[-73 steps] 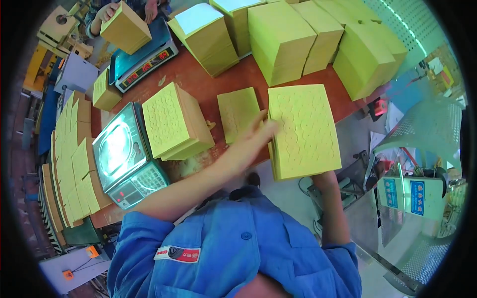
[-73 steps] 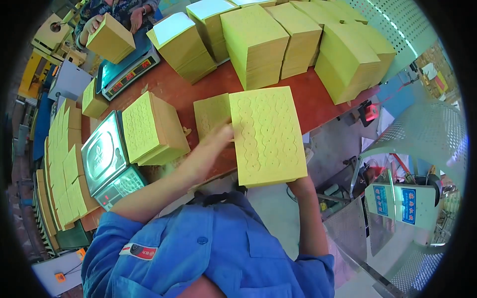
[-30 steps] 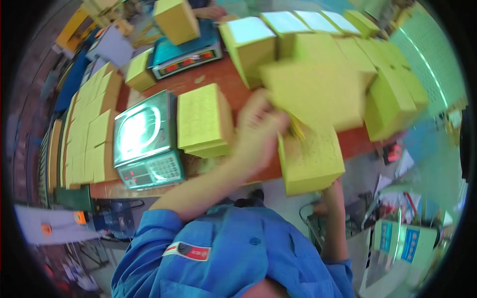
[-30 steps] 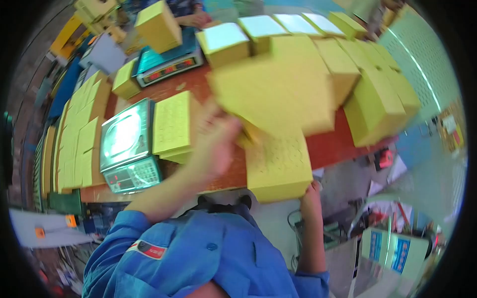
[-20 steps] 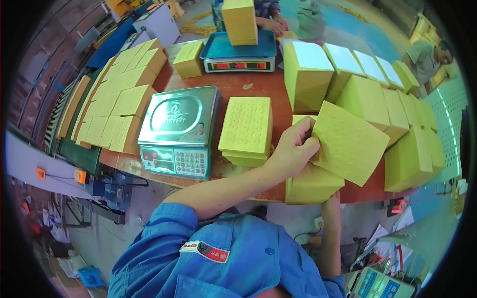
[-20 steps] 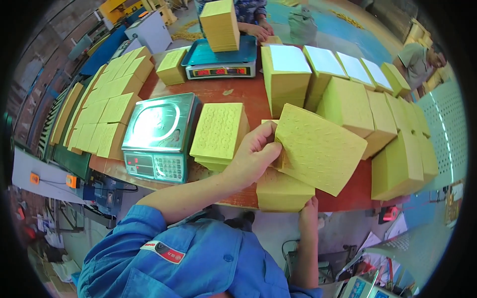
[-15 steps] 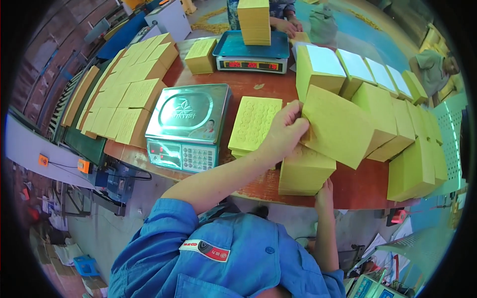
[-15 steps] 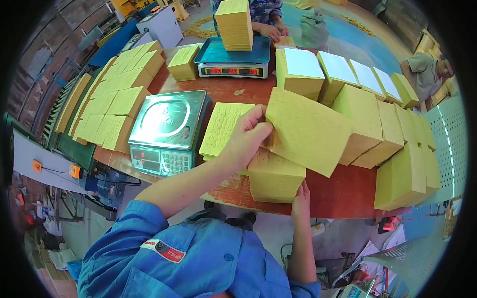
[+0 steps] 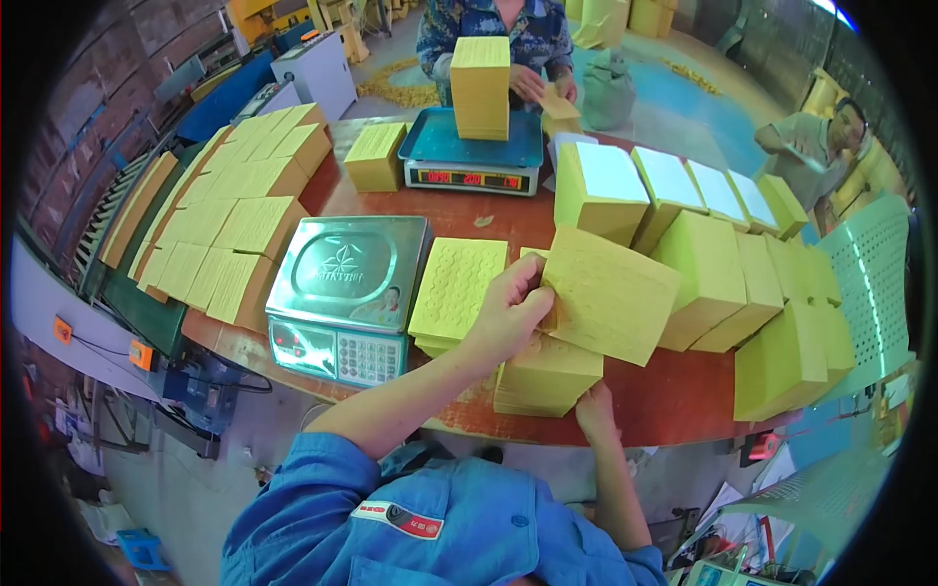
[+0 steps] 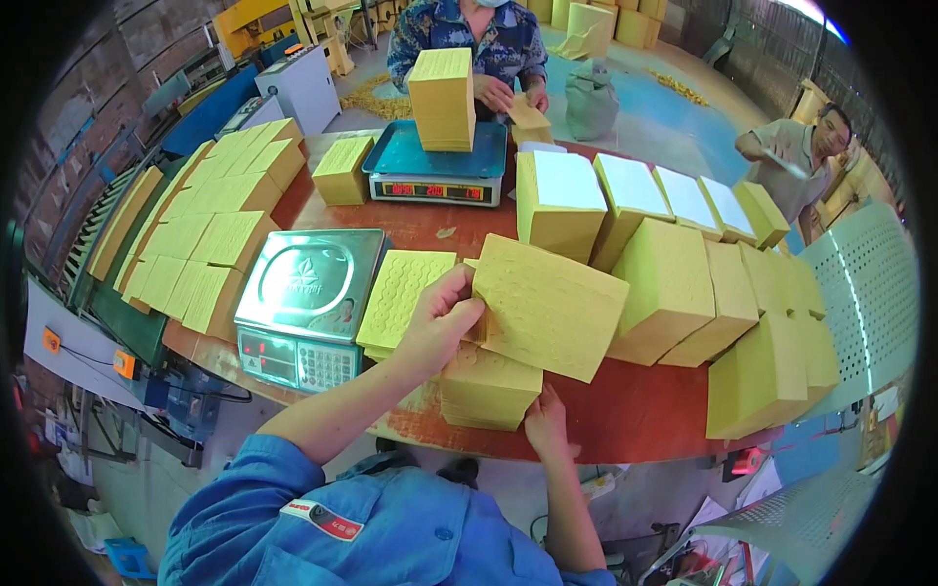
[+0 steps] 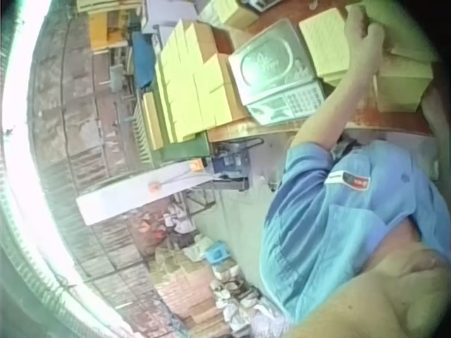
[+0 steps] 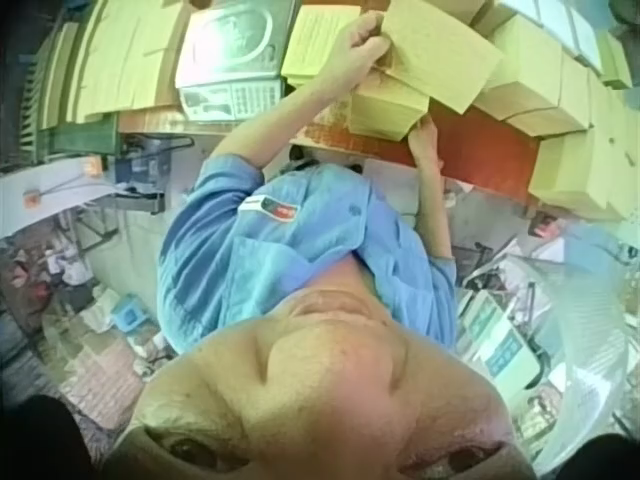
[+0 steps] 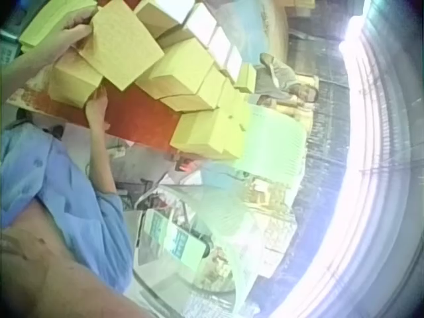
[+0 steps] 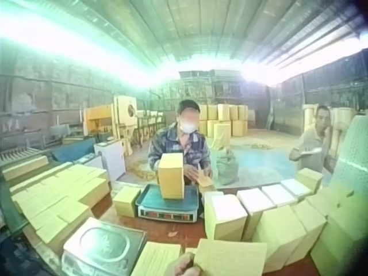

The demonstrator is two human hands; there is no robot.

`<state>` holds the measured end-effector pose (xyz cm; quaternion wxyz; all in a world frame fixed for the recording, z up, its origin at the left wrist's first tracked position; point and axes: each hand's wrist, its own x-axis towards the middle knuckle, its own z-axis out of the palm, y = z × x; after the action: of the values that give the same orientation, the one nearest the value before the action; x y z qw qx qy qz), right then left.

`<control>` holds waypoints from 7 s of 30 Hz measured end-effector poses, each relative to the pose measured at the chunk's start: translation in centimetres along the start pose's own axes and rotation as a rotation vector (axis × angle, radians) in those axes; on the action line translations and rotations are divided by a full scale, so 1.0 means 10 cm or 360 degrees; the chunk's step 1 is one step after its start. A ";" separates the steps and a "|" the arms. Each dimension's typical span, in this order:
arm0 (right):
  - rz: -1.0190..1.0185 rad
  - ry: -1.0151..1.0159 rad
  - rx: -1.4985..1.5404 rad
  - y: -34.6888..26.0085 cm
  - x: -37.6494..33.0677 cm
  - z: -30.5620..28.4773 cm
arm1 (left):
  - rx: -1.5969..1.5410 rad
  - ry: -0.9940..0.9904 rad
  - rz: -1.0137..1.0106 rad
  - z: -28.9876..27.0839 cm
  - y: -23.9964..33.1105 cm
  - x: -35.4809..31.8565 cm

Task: The recorder is weighing stacks of yellow paper on an industrial scale and placing them onto a conveyor belt or storage area in a paper mill.

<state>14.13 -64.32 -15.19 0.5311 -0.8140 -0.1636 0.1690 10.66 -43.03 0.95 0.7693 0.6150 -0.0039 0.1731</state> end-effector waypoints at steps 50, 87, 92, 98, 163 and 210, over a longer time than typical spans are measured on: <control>0.0576 0.0153 0.0877 -0.80 -1.94 0.73 | 0.0082 -0.0965 -0.1106 -1.26 -0.30 -1.86; -0.0165 0.0367 -0.1106 -1.02 0.59 -1.04 | 0.1708 -0.0645 -0.0400 -1.53 0.89 1.34; -0.0357 0.0234 -0.0978 -1.67 0.84 -0.90 | 0.2000 -0.0607 -0.0625 -1.36 0.39 2.14; -0.0285 0.0126 -0.0590 -1.44 0.74 -0.94 | 0.1826 -0.0679 -0.0865 -1.23 0.03 2.36; 0.0175 0.0114 0.1476 -0.45 0.18 0.36 | 0.0760 -0.0246 0.0090 -0.27 -0.16 -0.43; -0.0036 -0.0485 0.1511 -2.00 -0.40 2.26 | 0.0439 0.0174 0.0322 -2.36 2.08 -1.11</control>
<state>-1.36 -40.16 -4.94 0.8149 -0.4467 -0.1533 0.3361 -10.28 -19.73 12.42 0.6554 0.7008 -0.0002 0.2817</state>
